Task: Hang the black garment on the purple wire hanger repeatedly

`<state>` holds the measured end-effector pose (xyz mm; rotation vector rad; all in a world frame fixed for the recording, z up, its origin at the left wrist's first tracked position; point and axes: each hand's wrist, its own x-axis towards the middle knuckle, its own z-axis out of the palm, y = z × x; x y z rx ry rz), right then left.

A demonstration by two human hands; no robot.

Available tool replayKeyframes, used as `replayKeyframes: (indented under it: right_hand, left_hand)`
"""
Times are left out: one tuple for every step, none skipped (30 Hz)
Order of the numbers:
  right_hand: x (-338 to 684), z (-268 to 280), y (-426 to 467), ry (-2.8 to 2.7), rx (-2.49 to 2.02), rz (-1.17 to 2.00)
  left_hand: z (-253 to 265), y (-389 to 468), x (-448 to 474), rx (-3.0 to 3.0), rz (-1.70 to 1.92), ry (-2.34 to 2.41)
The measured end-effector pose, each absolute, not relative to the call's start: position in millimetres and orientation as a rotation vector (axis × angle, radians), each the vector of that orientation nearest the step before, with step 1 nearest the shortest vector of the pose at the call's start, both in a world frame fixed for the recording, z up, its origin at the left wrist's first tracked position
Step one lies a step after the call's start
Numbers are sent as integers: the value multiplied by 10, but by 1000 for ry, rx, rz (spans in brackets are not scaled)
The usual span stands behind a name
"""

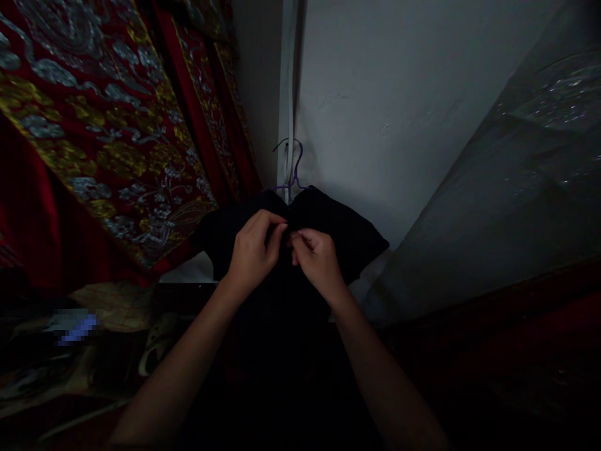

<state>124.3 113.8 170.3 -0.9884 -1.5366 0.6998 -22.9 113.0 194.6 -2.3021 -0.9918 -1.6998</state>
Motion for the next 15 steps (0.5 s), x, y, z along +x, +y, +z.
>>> replayKeyframes:
  right_hand:
    - [1228, 1612, 1202, -1528, -1038, 691]
    - [1214, 1503, 1256, -1520, -1092, 703]
    - [1203, 1380, 1290, -1512, -1144, 732]
    - [1197, 1250, 1299, -1500, -1189, 773]
    - [1195, 1119, 1281, -1484, -1219, 819]
    - [1195, 993, 1234, -1467, -1229, 863]
    - [1195, 878, 1164, -1450, -1218, 908]
    - [1192, 775, 1075, -1434, -1193, 955]
    - [1184, 683, 975, -1419, -1163, 1004]
    - [1171, 603, 870, -1405, -1131, 1052]
    - [1152, 530, 767, -1390, -1103, 1096]
    - [1132, 464, 672, -1365, -1082, 1135]
    - [1113, 402, 588, -1333, -1069, 1165]
    - [1099, 347, 516, -1296, -1064, 1185]
    - [1094, 300, 458, -1258, -1063, 1198]
  left_hand:
    - [1990, 1134, -268, -2236, -1741, -996]
    - [2036, 1141, -329, -2149, -1809, -1011]
    - [2077, 1154, -411, -2046, -1905, -1039]
    - [2107, 1175, -513, -1932, -2024, -1074]
    - [2120, 1206, -630, -1814, -2170, -1111]
    - [2111, 1247, -757, -1704, -2341, -1146]
    - [2078, 1295, -884, -1602, -2530, -1175]
    - [2022, 1348, -1003, -1506, -2736, -1194]
    - [1946, 1402, -1109, -1428, -2938, -1195]
    - [1854, 1453, -1195, -1358, -3116, -1175]
    - [1751, 1497, -1259, -1304, -3268, -1141]
    - [1640, 1531, -1302, -1255, -3392, -1122]
    - [1524, 1554, -1325, -1200, -3492, -1132]
    - [1404, 1564, -1332, -1162, -3567, -1185]
    - [1282, 1561, -1323, -1132, -3621, -1278]
